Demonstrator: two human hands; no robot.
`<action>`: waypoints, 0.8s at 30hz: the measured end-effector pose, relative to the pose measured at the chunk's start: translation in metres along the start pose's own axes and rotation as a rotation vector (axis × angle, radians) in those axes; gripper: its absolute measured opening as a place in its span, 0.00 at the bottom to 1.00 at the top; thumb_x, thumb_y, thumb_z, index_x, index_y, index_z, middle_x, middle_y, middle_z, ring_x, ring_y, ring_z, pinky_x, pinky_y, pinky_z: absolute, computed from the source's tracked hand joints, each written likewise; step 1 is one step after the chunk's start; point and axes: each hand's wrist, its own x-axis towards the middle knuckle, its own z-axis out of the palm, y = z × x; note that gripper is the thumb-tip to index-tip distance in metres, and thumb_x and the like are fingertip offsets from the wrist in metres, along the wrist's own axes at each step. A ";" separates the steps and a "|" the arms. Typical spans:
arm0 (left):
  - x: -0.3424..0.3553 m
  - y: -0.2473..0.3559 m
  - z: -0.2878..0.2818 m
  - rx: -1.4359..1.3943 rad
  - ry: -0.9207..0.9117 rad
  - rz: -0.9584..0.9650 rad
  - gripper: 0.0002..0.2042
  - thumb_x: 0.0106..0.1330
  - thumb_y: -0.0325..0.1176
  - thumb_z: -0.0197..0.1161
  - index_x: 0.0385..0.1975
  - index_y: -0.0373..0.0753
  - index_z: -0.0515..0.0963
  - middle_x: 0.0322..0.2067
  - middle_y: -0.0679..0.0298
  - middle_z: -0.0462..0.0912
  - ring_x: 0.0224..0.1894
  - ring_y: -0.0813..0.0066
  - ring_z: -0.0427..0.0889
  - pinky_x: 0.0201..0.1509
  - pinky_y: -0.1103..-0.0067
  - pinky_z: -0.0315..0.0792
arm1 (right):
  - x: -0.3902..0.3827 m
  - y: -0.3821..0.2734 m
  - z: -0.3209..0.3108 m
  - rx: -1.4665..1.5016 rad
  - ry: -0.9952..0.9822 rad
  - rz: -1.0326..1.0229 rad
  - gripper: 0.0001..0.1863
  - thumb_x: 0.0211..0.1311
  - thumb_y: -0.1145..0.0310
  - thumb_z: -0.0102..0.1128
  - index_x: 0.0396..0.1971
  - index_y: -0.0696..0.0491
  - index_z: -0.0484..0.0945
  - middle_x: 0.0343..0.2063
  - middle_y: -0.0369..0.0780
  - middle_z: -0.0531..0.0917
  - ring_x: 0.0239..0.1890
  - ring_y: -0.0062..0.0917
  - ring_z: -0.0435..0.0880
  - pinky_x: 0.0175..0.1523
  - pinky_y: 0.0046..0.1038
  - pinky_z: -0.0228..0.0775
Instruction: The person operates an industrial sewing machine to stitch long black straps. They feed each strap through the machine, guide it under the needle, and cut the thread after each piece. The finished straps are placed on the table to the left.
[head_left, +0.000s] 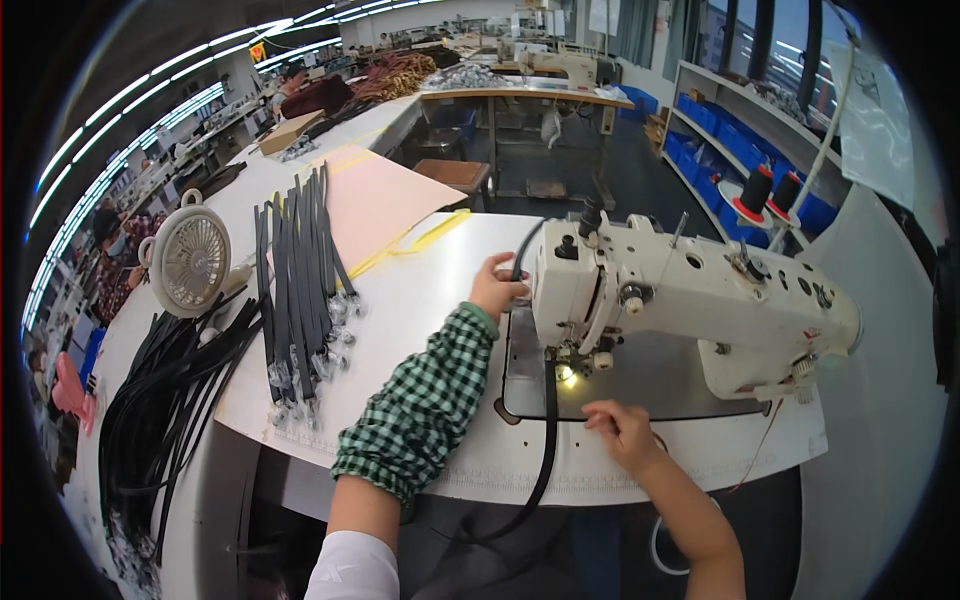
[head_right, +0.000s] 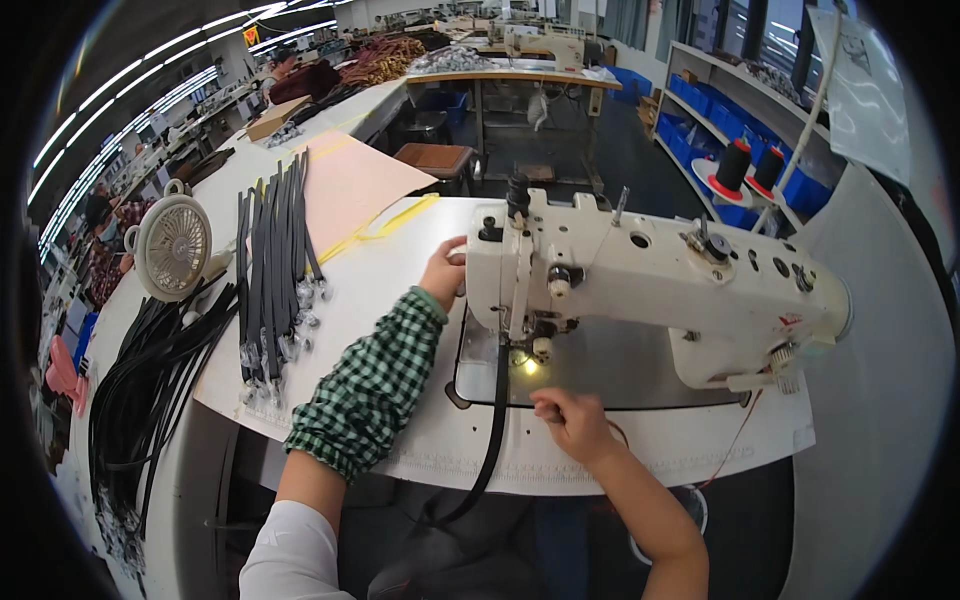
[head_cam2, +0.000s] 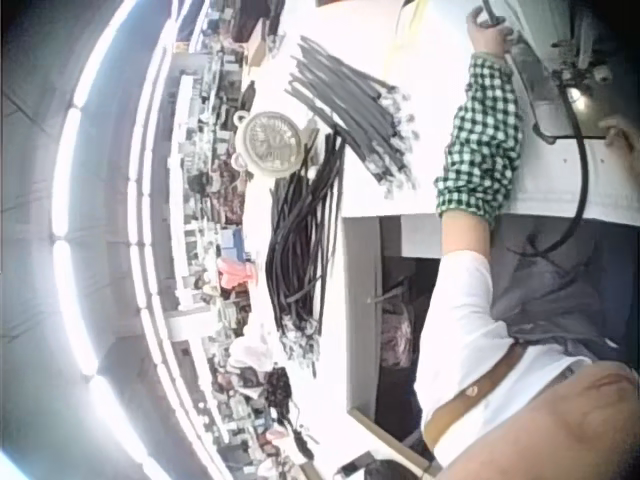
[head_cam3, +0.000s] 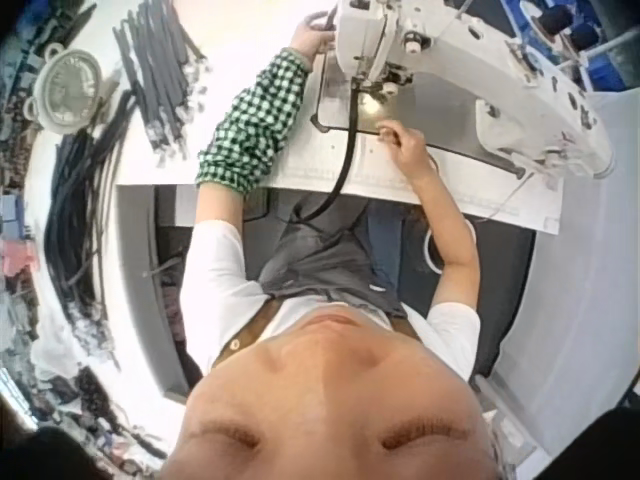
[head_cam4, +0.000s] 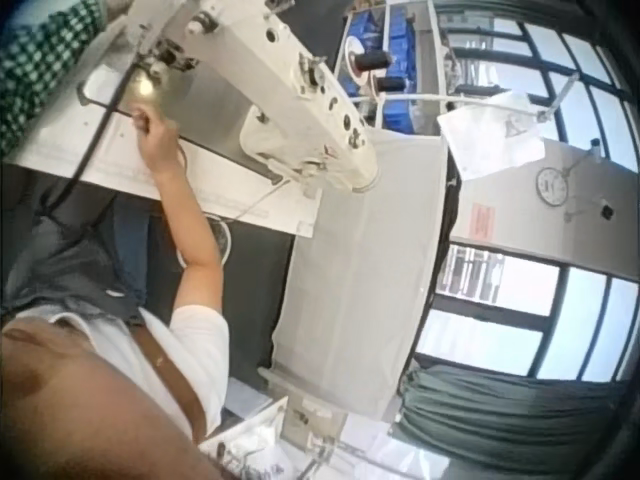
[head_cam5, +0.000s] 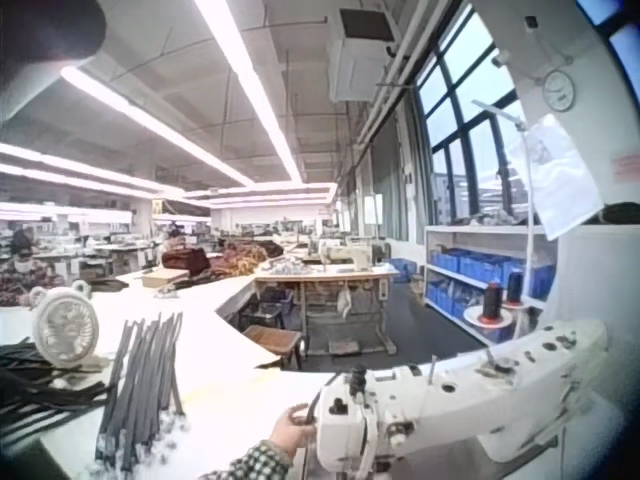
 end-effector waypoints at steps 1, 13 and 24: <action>-0.019 0.011 -0.011 -0.094 0.004 0.006 0.34 0.41 0.15 0.61 0.53 0.31 0.57 0.33 0.58 0.76 0.32 0.72 0.75 0.36 0.80 0.71 | -0.001 0.000 0.001 -0.102 0.000 0.037 0.08 0.48 0.77 0.56 0.30 0.55 0.72 0.23 0.39 0.78 0.23 0.26 0.79 0.28 0.23 0.70; -0.163 0.017 -0.031 -0.079 -0.178 -0.082 0.22 0.49 0.13 0.55 0.47 0.31 0.68 0.40 0.61 0.76 0.37 0.81 0.75 0.43 0.86 0.69 | 0.058 -0.034 0.033 -0.748 0.015 -0.140 0.10 0.47 0.73 0.53 0.33 0.54 0.70 0.23 0.38 0.73 0.29 0.29 0.76 0.32 0.29 0.68; -0.166 0.018 -0.035 -0.209 -0.109 -0.051 0.21 0.49 0.13 0.55 0.46 0.31 0.68 0.39 0.61 0.76 0.35 0.82 0.74 0.38 0.87 0.69 | 0.043 -0.031 0.029 -0.478 0.022 -0.050 0.10 0.42 0.72 0.59 0.28 0.52 0.71 0.22 0.35 0.73 0.25 0.26 0.77 0.25 0.27 0.68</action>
